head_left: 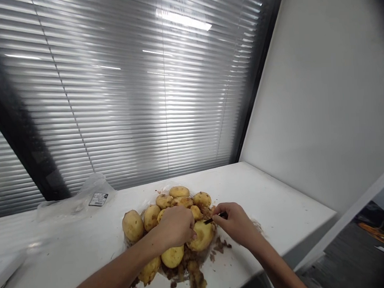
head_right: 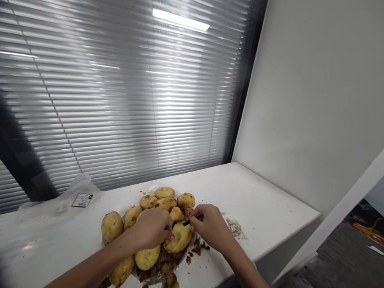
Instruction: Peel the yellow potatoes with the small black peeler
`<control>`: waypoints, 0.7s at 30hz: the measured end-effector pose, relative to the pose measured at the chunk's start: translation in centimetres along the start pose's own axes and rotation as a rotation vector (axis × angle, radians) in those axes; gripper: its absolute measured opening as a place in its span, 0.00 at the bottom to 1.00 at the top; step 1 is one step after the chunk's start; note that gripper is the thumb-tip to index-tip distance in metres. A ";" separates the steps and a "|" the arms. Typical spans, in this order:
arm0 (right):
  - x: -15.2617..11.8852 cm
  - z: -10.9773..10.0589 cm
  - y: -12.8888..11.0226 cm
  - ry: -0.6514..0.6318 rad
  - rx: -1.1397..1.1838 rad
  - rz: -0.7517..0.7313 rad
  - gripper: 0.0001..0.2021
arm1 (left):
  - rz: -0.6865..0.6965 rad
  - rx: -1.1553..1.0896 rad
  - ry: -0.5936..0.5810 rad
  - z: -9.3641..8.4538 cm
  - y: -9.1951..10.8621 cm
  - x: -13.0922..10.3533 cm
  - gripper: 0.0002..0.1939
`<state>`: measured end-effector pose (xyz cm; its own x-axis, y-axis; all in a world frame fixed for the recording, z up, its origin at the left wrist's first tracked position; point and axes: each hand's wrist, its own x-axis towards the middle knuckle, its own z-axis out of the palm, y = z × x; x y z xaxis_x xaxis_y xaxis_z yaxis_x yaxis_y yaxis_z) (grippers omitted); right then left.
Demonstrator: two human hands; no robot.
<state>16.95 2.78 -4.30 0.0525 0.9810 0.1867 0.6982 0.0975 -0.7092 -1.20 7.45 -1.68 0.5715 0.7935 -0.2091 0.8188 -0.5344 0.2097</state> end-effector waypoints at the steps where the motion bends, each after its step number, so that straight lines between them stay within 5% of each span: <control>1: -0.1 0.0 -0.1 -0.026 0.015 -0.012 0.10 | 0.003 -0.002 -0.003 0.0 0.0 0.0 0.17; 21: -0.3 -0.5 0.1 -0.015 -0.052 -0.018 0.09 | -0.006 0.008 -0.002 -0.1 0.0 -0.1 0.16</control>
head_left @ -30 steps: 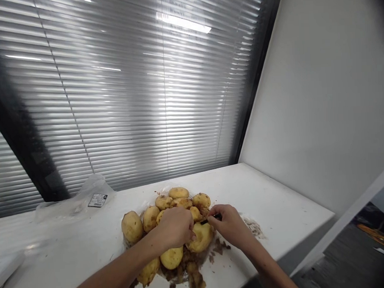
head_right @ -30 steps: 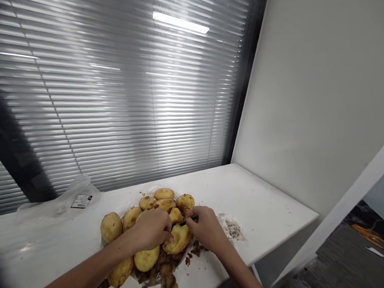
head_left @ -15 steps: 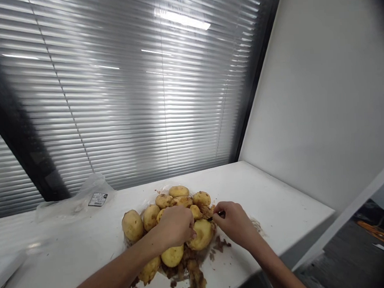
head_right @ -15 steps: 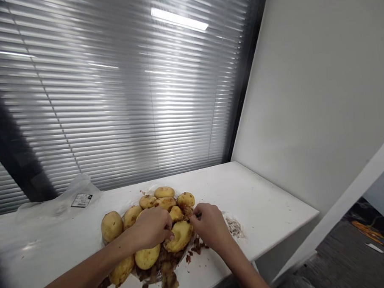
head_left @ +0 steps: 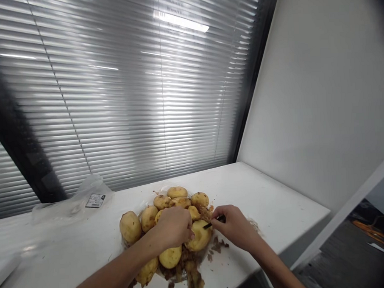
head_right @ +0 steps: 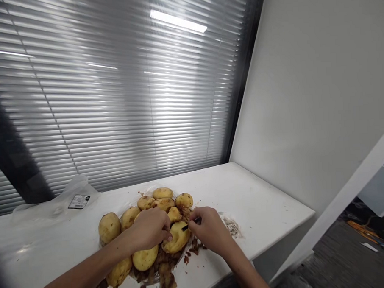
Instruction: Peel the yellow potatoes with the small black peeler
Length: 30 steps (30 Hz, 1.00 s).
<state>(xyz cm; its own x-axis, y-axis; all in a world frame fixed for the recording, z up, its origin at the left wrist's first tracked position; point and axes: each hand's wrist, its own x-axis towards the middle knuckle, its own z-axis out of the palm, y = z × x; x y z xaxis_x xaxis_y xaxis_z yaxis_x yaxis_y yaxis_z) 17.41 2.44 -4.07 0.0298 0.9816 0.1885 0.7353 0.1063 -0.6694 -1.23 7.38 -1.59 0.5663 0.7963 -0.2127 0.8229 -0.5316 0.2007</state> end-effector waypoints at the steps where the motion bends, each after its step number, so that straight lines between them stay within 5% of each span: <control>1: -0.1 0.0 0.0 0.028 -0.021 0.015 0.10 | 0.005 -0.001 0.006 0.0 0.0 0.0 0.16; 22: -1.1 0.5 -1.2 -0.045 -0.019 -0.012 0.09 | 0.007 -0.015 0.017 0.3 -0.2 0.1 0.14; 26: -0.9 0.7 -1.1 0.038 -0.071 0.030 0.09 | 0.003 -0.021 0.008 0.1 -0.1 0.0 0.15; 30: -0.8 0.4 -1.0 -0.053 -0.012 0.010 0.09 | 0.007 -0.024 0.008 0.2 -0.1 0.0 0.12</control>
<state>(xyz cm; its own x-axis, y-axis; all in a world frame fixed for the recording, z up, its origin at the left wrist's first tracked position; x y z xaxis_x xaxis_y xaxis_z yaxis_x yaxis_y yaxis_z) 16.36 1.58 -3.87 0.0018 0.9897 0.1434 0.7435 0.0946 -0.6620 -1.35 7.40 -1.77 0.5716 0.7949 -0.2035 0.8174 -0.5301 0.2253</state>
